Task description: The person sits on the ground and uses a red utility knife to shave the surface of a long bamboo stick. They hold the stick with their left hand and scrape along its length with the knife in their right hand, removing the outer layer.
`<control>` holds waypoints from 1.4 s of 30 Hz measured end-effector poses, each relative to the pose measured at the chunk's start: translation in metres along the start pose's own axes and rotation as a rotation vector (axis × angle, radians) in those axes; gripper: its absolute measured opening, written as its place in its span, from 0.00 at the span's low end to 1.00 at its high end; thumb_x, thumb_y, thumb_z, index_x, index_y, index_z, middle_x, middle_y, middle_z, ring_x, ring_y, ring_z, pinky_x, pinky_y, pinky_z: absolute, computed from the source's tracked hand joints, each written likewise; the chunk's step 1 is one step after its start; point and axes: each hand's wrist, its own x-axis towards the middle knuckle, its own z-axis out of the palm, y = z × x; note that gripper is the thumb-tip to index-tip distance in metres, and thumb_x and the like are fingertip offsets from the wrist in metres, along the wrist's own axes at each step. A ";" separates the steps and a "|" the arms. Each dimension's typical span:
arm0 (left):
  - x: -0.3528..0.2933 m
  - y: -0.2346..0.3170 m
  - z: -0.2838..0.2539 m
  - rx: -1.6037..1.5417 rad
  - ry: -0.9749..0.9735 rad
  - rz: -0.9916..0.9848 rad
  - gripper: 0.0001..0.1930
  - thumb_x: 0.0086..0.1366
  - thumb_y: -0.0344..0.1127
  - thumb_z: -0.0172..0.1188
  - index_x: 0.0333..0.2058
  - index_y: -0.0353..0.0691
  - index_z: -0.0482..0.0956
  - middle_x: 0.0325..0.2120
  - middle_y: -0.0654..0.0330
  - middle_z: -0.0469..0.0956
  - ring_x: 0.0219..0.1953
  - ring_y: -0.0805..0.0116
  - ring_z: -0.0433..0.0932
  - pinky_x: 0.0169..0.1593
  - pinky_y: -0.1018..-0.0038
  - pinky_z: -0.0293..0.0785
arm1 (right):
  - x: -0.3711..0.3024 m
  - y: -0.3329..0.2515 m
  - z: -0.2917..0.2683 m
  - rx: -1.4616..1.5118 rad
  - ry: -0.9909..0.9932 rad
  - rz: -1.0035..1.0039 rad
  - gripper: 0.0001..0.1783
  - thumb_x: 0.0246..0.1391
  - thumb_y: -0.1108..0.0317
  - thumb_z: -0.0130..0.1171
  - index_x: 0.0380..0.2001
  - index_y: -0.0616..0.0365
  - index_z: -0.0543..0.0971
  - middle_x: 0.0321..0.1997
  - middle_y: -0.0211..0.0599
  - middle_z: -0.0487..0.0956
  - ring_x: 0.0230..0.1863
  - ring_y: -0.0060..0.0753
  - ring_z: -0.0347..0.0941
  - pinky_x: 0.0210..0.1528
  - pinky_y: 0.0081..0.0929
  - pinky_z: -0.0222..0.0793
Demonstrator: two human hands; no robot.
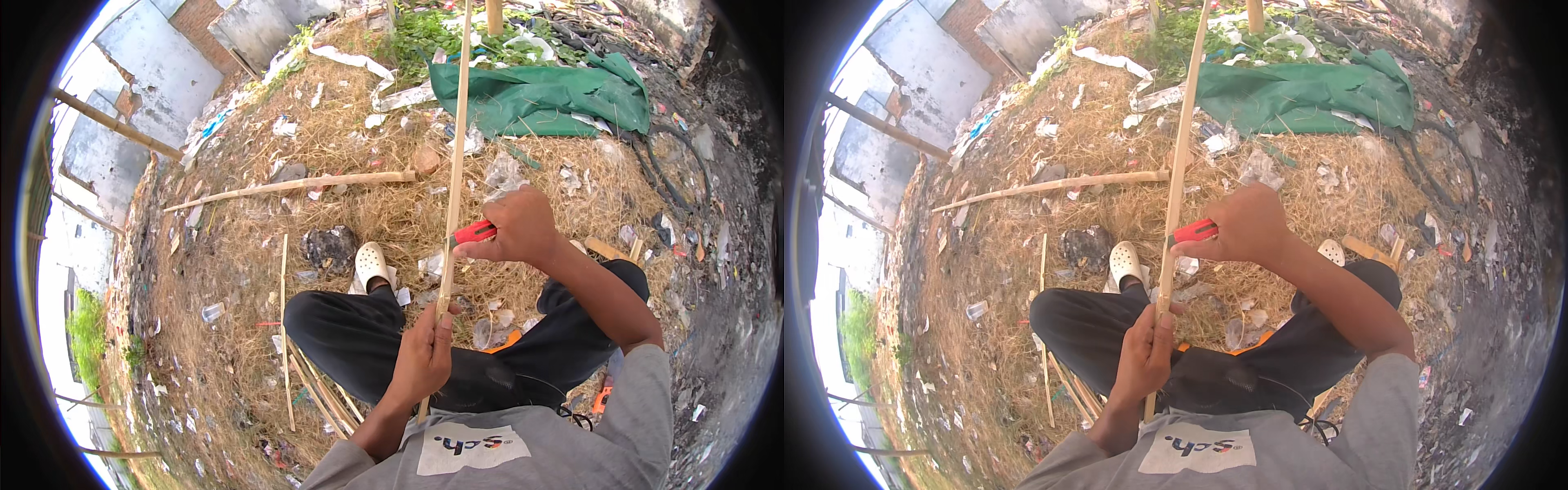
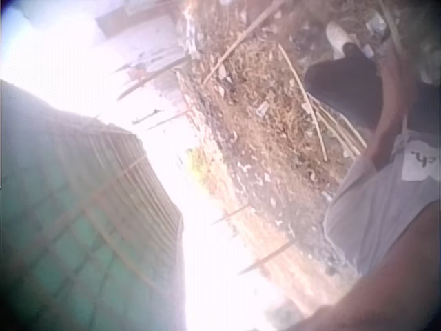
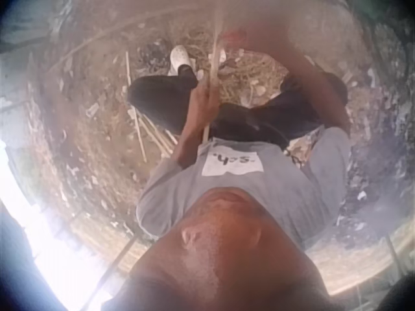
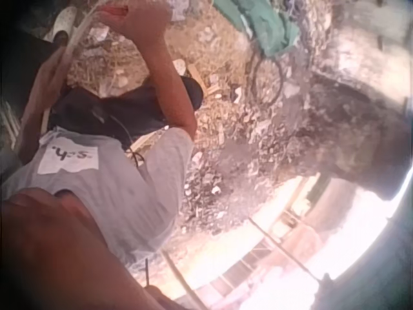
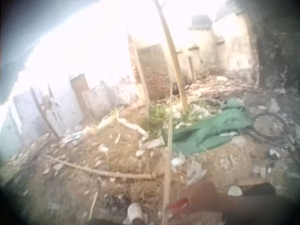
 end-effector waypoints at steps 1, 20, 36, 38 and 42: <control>-0.003 0.000 -0.001 -0.007 -0.021 -0.009 0.14 0.74 0.37 0.42 0.47 0.37 0.73 0.14 0.72 0.60 0.17 0.85 0.57 0.22 0.80 0.52 | 0.002 0.009 -0.002 -0.012 0.009 0.022 0.41 0.35 0.22 0.59 0.05 0.52 0.71 0.03 0.34 0.62 0.07 0.37 0.62 0.14 0.32 0.56; -0.062 -0.014 -0.008 -0.023 -0.175 -0.103 0.15 0.74 0.37 0.44 0.50 0.34 0.72 0.12 0.71 0.60 0.16 0.85 0.59 0.22 0.80 0.55 | 0.004 0.052 -0.028 -0.130 -0.101 0.497 0.39 0.44 0.25 0.54 0.12 0.54 0.78 0.09 0.39 0.70 0.15 0.42 0.72 0.21 0.38 0.65; -0.012 -0.006 -0.010 -0.193 -0.074 -0.052 0.17 0.75 0.38 0.41 0.52 0.34 0.72 0.14 0.72 0.61 0.18 0.85 0.59 0.22 0.81 0.55 | 0.010 0.001 -0.007 -0.022 -0.080 0.245 0.42 0.36 0.22 0.58 0.06 0.55 0.74 0.06 0.36 0.67 0.09 0.39 0.68 0.15 0.34 0.61; -0.023 -0.012 -0.002 -0.270 -0.160 -0.040 0.19 0.76 0.40 0.39 0.53 0.33 0.71 0.15 0.75 0.60 0.17 0.88 0.57 0.21 0.84 0.51 | 0.010 0.012 -0.009 -0.081 -0.095 0.357 0.42 0.37 0.21 0.56 0.07 0.55 0.76 0.05 0.37 0.69 0.09 0.39 0.69 0.15 0.33 0.62; -0.020 -0.016 0.001 -0.202 -0.081 -0.065 0.19 0.76 0.40 0.40 0.53 0.33 0.71 0.14 0.75 0.60 0.16 0.88 0.56 0.20 0.85 0.52 | -0.004 -0.021 -0.014 0.058 -0.193 0.187 0.41 0.38 0.22 0.56 0.07 0.54 0.76 0.05 0.36 0.68 0.09 0.40 0.69 0.14 0.33 0.62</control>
